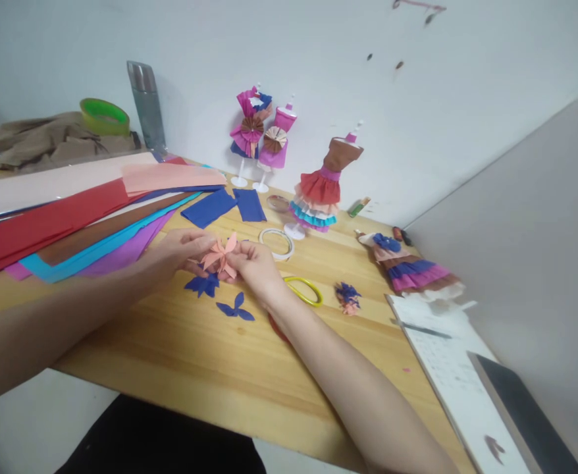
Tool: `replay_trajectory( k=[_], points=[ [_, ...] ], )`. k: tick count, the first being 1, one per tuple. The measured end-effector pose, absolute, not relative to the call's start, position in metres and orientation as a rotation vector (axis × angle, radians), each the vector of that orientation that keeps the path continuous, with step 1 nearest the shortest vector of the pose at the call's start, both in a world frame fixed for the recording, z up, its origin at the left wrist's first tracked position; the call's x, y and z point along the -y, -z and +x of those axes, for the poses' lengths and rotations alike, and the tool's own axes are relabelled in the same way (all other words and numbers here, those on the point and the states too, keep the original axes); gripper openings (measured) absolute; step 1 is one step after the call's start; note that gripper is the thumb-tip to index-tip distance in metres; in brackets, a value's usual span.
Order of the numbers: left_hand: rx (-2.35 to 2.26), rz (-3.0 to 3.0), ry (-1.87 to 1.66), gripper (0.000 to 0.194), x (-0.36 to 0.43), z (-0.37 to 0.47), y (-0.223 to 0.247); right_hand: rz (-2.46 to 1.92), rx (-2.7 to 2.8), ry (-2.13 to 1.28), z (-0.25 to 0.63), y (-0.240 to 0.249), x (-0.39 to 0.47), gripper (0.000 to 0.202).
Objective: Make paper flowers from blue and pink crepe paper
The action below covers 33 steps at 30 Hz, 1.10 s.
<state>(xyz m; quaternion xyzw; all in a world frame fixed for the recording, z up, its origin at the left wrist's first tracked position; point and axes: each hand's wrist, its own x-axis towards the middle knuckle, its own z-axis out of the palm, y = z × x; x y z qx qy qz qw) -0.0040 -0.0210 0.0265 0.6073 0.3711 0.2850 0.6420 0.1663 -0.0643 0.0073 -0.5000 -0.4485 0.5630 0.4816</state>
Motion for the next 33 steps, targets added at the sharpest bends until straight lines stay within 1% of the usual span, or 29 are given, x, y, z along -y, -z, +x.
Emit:
replay_trajectory(
  k=[3, 11, 16, 19, 22, 25, 29, 33],
  points=[
    [-0.875, 1.487, -0.649, 0.025, 0.0214, -0.0036, -0.0263, -1.226, 1.133, -1.324, 0.1648, -0.0083, 0.0655, 0.024],
    [-0.824, 1.455, -0.687, 0.015, 0.0154, -0.0032, -0.0184, -1.221, 1.124, -1.389, 0.1657, -0.0115, 0.0659, 0.033],
    [-0.795, 1.496, -0.731, 0.017, 0.0137, -0.0032, -0.0179, -1.23, 1.276, -1.304, 0.1658, -0.0141, 0.0659, 0.028],
    [-0.804, 1.495, -0.717, 0.014, 0.0143, -0.003, -0.0195, -1.25, 1.293, -1.214, 0.1663, -0.0132, 0.0658, 0.022],
    [-0.832, 1.47, -0.671, 0.011, 0.0141, -0.0024, -0.0199, -1.244, 1.241, -1.237, 0.1676, -0.012, 0.066, 0.02],
    [-0.814, 1.438, -0.661, 0.012, 0.0132, -0.002, -0.0183, -1.238, 1.188, -1.298, 0.1683, -0.0121, 0.0661, 0.019],
    [-0.774, 1.448, -0.672, 0.014, 0.0147, -0.003, -0.019, -1.225, 1.232, -1.243, 0.1669, -0.0114, 0.0647, 0.023],
    [-0.706, 1.433, -0.641, 0.024, 0.0193, -0.0027, -0.0229, -1.23, 1.264, -1.202, 0.1655, -0.0097, 0.0643, 0.025]
  ],
)
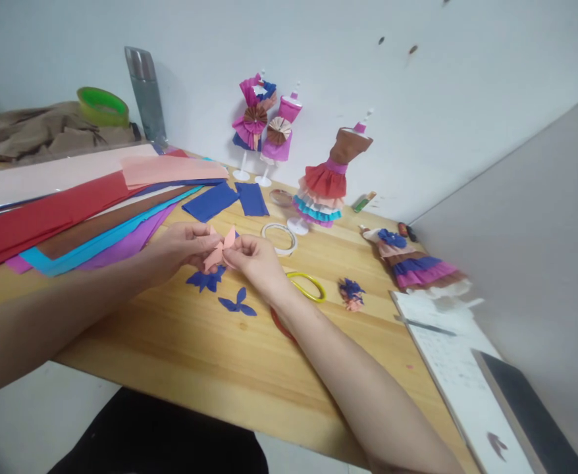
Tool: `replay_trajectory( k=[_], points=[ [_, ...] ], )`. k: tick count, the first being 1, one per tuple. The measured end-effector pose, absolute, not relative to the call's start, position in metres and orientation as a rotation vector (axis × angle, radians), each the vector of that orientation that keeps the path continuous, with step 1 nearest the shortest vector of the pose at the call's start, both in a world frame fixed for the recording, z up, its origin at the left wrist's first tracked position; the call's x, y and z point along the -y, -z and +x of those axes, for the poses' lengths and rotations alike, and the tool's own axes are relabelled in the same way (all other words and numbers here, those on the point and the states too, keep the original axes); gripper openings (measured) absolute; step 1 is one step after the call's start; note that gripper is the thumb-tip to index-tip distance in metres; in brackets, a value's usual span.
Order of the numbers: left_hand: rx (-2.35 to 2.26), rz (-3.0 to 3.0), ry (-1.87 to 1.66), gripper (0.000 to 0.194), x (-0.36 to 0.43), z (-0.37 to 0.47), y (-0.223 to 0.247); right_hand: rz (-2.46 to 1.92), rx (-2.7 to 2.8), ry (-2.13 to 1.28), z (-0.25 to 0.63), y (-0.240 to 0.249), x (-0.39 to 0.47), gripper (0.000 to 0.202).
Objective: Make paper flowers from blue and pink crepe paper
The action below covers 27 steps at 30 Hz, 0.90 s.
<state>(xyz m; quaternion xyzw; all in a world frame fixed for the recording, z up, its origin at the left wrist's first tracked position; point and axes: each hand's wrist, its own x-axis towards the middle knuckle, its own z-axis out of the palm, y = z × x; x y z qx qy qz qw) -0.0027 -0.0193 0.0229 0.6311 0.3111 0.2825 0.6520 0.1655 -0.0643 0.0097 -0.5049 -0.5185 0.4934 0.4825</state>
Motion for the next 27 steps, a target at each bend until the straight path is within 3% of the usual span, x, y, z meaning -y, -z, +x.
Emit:
replay_trajectory(
  k=[9, 21, 27],
  points=[
    [-0.832, 1.402, -0.596, 0.005, 0.014, 0.0, -0.021, -1.269, 1.259, -1.16, 0.165, -0.007, 0.064, 0.026],
    [-0.771, 1.139, -0.568, 0.021, 0.01, -0.003, -0.031, -1.296, 1.262, -1.125, 0.164, -0.012, 0.066, 0.026],
    [-0.732, 1.354, -0.581, 0.013, 0.014, -0.004, -0.032, -1.269, 1.222, -1.149, 0.164, -0.007, 0.064, 0.024]
  ],
)
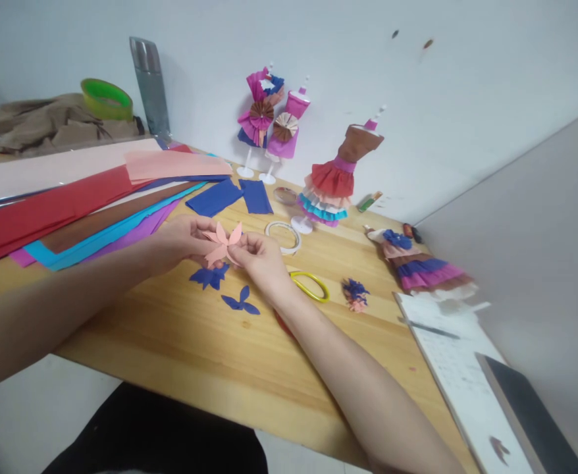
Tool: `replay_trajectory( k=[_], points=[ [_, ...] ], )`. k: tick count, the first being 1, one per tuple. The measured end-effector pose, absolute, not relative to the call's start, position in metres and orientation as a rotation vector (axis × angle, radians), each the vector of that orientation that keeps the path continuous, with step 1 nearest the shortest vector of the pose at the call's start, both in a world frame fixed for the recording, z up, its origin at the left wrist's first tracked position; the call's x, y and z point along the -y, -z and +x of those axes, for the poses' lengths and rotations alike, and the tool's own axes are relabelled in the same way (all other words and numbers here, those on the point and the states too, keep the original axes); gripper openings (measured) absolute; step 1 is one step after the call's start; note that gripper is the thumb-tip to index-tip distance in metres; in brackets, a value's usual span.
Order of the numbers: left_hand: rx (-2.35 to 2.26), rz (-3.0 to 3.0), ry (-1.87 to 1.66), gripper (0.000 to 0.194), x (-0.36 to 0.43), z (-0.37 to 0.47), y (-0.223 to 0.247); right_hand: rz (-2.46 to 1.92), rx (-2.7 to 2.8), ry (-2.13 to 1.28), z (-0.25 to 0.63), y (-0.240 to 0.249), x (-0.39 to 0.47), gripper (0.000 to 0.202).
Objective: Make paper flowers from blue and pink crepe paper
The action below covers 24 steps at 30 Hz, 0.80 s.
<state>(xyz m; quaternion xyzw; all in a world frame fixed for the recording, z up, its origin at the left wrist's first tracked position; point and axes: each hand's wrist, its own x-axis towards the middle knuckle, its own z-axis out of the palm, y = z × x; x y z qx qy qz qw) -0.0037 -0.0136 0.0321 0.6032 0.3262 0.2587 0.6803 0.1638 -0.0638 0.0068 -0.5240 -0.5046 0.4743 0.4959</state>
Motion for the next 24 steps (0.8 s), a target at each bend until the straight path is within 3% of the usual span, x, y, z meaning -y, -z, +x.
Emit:
replay_trajectory(
  k=[6, 12, 17, 24],
  points=[
    [-0.806, 1.503, -0.654, 0.013, 0.015, 0.001, -0.025, -1.19, 1.248, -1.264, 0.163, -0.004, 0.065, 0.026],
    [-0.886, 1.571, -0.72, 0.018, 0.017, 0.002, -0.023, -1.051, 1.348, -1.368, 0.165, -0.009, 0.068, 0.045],
    [-0.807, 1.584, -0.695, 0.009, 0.015, -0.001, -0.022, -1.127, 1.271, -1.325, 0.165, -0.005, 0.065, 0.035],
    [-0.716, 1.465, -0.693, 0.012, 0.008, -0.001, -0.017, -1.102, 1.2, -1.439, 0.167, -0.002, 0.064, 0.023]
  ],
)
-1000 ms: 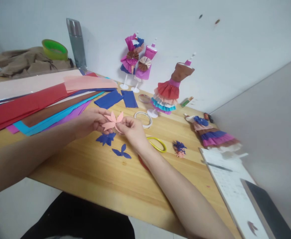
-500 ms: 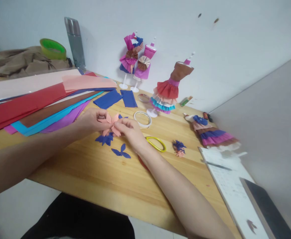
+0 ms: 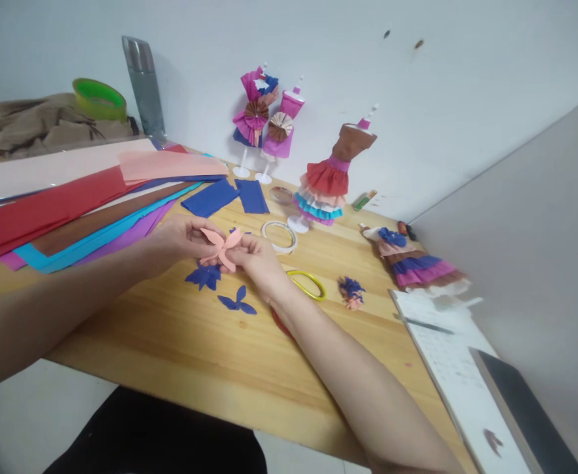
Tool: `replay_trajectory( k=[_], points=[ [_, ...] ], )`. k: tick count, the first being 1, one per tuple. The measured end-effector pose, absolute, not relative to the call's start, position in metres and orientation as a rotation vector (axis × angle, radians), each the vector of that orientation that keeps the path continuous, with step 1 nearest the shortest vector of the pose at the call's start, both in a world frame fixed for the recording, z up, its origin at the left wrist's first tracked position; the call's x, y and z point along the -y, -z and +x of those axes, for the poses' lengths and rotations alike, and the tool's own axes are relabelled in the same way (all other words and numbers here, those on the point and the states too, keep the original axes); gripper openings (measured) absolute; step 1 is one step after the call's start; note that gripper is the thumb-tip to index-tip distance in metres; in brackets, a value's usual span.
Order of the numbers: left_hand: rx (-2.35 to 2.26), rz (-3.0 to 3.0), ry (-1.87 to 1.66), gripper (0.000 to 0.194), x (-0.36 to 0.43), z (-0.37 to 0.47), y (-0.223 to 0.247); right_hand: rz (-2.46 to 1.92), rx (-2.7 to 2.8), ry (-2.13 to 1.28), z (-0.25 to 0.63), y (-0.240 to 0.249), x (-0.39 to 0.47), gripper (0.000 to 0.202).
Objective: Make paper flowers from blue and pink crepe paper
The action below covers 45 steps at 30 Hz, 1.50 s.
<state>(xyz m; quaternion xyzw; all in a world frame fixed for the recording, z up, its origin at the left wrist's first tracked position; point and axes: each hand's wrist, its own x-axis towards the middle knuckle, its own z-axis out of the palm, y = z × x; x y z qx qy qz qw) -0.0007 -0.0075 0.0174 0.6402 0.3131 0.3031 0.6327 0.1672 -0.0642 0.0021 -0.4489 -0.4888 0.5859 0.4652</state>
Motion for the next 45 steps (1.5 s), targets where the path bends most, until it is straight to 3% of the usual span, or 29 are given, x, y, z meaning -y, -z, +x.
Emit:
replay_trajectory(
  k=[8, 14, 21, 28, 32, 38, 45],
  points=[
    [-0.832, 1.498, -0.662, 0.021, 0.0111, -0.0002, -0.0236, -1.143, 1.125, -1.355, 0.1673, -0.0014, 0.0632, 0.028],
    [-0.791, 1.502, -0.605, 0.009, 0.0098, -0.0043, -0.02, -1.15, 1.105, -1.325, 0.1658, -0.0007, 0.0638, 0.022],
    [-0.82, 1.524, -0.613, 0.008, 0.0116, -0.0053, -0.0219, -1.183, 1.116, -1.309, 0.1643, -0.0036, 0.0654, 0.032],
    [-0.794, 1.529, -0.623, 0.012, 0.0119, -0.004, -0.022, -1.199, 1.151, -1.275, 0.1637, -0.0056, 0.0654, 0.021],
    [-0.839, 1.511, -0.639, 0.008, 0.0132, -0.0031, -0.024, -1.192, 1.171, -1.29, 0.1644, -0.0041, 0.0655, 0.032],
    [-0.798, 1.535, -0.643, 0.028, 0.0148, -0.0048, -0.024, -1.223, 1.171, -1.257, 0.1648, 0.0011, 0.0633, 0.024],
    [-0.912, 1.485, -0.648, 0.016, 0.0138, -0.0011, -0.0217, -1.237, 1.129, -1.239, 0.165, 0.0009, 0.0631, 0.032]
  ],
)
